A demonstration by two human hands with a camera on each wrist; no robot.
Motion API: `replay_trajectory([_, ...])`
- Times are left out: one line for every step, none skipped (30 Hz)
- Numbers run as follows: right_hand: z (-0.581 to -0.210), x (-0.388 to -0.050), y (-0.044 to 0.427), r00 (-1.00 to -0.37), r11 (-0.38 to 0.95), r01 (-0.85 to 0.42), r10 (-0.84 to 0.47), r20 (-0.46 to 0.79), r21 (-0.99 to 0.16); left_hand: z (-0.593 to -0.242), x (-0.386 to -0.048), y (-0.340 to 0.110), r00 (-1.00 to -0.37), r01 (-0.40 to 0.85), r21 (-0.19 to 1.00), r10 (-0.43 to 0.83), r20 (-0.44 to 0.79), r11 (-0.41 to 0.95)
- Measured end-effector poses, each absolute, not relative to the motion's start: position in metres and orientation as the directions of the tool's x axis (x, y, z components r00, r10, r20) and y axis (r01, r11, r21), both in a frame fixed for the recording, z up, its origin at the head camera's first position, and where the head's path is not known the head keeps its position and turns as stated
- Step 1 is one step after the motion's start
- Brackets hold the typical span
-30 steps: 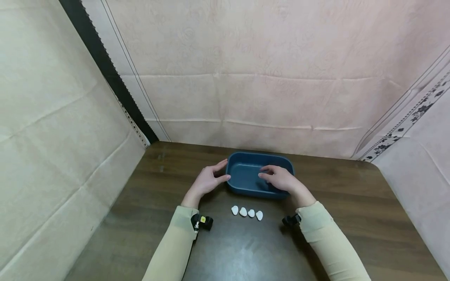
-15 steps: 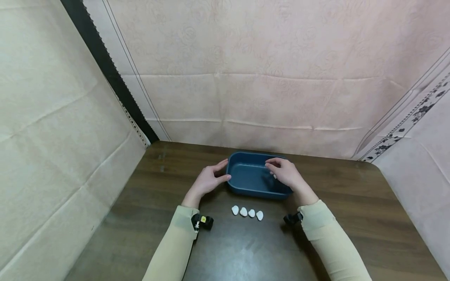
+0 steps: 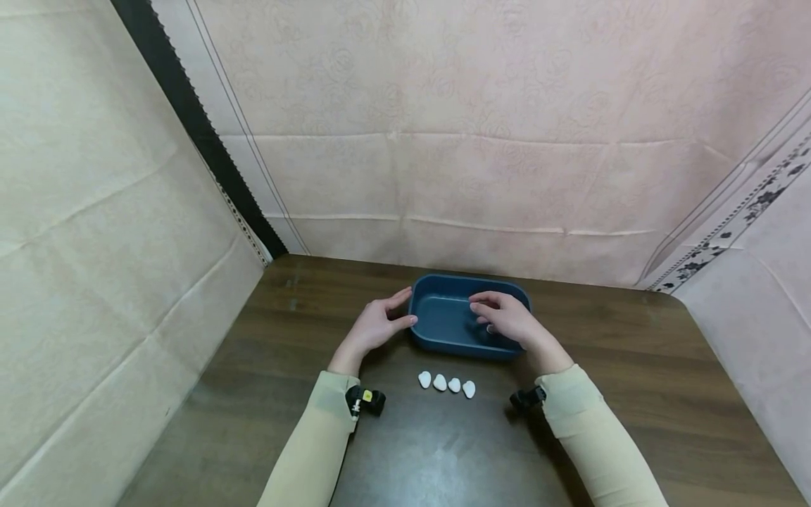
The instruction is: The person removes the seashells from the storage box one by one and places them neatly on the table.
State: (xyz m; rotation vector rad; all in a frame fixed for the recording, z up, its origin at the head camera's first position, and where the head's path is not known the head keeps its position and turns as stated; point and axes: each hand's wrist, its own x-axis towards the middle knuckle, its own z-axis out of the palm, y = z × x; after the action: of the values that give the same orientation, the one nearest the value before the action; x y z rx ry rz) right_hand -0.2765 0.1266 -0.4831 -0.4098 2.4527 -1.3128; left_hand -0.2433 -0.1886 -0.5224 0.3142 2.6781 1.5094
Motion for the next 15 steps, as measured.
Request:
replay_trajectory([-0.4828, -0.2760, 0.1267, -0.908, 0.535, -0.101, -0.394, -0.142, -0.839, -0.5225, -0.2435, -0.1884, -0.978, 0.152, 0.852, 0.202, 0.055, 0.502])
replay_trajectory([-0.4825, -0.2755, 0.1270, -0.913, 0.541, -0.109, -0.387, -0.131, -0.834, -0.5225, -0.2435, -0.1884, -0.978, 0.151, 0.853, 0.203, 0.055, 0.500])
replay_trajectory([-0.4820, -0.2749, 0.1272, -0.918, 0.553, -0.121, -0.378, -0.120, -0.824, -0.5226, -0.2435, -0.1885, -0.978, 0.150, 0.853, 0.202, 0.053, 0.500])
replay_trajectory([-0.4817, -0.2743, 0.1273, -0.923, 0.568, -0.131, -0.368, -0.109, -0.812, -0.5229, -0.2436, -0.1886, -0.978, 0.147, 0.854, 0.202, 0.051, 0.499])
replay_trajectory([-0.4818, -0.2741, 0.1274, -0.929, 0.591, -0.144, -0.357, -0.098, -0.793, -0.5232, -0.2437, -0.1887, -0.978, 0.146, 0.855, 0.202, 0.049, 0.498])
replay_trajectory([-0.4817, -0.2736, 0.1275, -0.934, 0.619, -0.157, -0.347, -0.088, -0.769, -0.5234, -0.2437, -0.1888, -0.978, 0.145, 0.855, 0.202, 0.048, 0.497])
replay_trajectory([-0.4815, -0.2729, 0.1273, -0.938, 0.650, -0.169, -0.337, -0.081, -0.740, -0.5237, -0.2438, -0.1890, -0.978, 0.142, 0.857, 0.202, 0.046, 0.496])
replay_trajectory([-0.4814, -0.2723, 0.1270, -0.941, 0.681, -0.179, -0.328, -0.077, -0.711, -0.5237, -0.2437, -0.1891, -0.978, 0.140, 0.857, 0.202, 0.043, 0.496])
replay_trajectory([-0.4811, -0.2714, 0.1263, -0.945, 0.712, -0.186, -0.319, -0.076, -0.677, -0.5240, -0.2437, -0.1893, -0.978, 0.140, 0.857, 0.202, 0.042, 0.496])
replay_trajectory([-0.4807, -0.2707, 0.1255, -0.946, 0.742, -0.195, -0.316, -0.077, -0.642, -0.5241, -0.2438, -0.1893, -0.978, 0.139, 0.857, 0.202, 0.042, 0.496])
replay_trajectory([-0.4804, -0.2701, 0.1247, -0.947, 0.768, -0.200, -0.311, -0.082, -0.609, -0.5239, -0.2437, -0.1893, -0.978, 0.139, 0.857, 0.202, 0.042, 0.496])
replay_trajectory([-0.4800, -0.2693, 0.1238, -0.947, 0.788, -0.200, -0.307, -0.091, -0.582, -0.5239, -0.2436, -0.1893, -0.979, 0.138, 0.857, 0.202, 0.041, 0.496])
replay_trajectory([-0.4799, -0.2689, 0.1228, -0.947, 0.803, -0.199, -0.305, -0.101, -0.562, -0.5236, -0.2435, -0.1893, -0.979, 0.137, 0.858, 0.201, 0.041, 0.496])
replay_trajectory([-0.4800, -0.2686, 0.1221, -0.946, 0.815, -0.199, -0.305, -0.110, -0.544, -0.5237, -0.2437, -0.1893, -0.978, 0.139, 0.857, 0.202, 0.042, 0.496])
replay_trajectory([-0.4804, -0.2683, 0.1218, -0.945, 0.825, -0.202, -0.306, -0.116, -0.528, -0.5237, -0.2438, -0.1892, -0.978, 0.139, 0.856, 0.202, 0.042, 0.497])
